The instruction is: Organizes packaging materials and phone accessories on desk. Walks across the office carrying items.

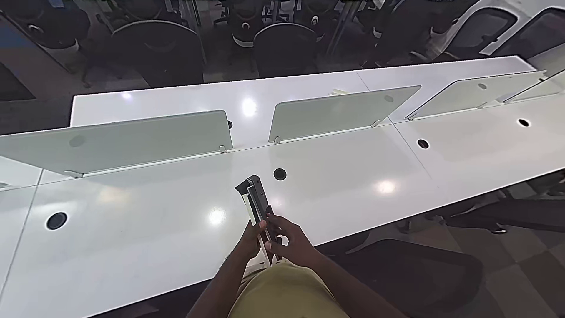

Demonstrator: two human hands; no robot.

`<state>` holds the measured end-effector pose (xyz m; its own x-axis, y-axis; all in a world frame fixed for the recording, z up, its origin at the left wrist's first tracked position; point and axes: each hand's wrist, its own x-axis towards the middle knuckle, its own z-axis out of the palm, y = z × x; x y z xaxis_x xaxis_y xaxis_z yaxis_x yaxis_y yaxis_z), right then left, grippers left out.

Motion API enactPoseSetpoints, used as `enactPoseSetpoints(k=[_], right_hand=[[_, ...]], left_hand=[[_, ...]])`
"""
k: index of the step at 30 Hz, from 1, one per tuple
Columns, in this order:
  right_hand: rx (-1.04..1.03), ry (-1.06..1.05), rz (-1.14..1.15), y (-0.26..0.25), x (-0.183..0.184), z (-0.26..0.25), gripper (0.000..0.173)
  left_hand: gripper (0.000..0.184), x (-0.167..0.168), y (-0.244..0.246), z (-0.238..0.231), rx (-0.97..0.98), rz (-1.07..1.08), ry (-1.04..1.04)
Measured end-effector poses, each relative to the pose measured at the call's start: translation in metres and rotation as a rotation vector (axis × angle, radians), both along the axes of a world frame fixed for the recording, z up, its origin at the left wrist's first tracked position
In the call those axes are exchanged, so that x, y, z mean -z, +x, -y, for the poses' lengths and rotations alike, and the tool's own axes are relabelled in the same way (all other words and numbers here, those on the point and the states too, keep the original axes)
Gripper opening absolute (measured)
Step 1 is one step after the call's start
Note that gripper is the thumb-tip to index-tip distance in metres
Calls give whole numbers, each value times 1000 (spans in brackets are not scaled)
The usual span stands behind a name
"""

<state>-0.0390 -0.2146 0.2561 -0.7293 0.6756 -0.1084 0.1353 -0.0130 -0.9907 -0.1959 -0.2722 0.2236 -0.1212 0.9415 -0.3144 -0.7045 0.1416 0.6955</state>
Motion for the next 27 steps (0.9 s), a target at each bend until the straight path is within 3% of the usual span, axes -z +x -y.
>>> enactPoseSetpoints(k=[6,15,27], right_hand=[[-5,-77,-45,5,-8,-4,66],[-11,-103,-144,17,-6,-5,67],[-8,-130,-280,29,-7,-9,57]], left_hand=[[84,-9,-3,2,32,-10,113],[81,-21,-2,5,81,-57,110],[75,-28,9,3,86,-189,69]])
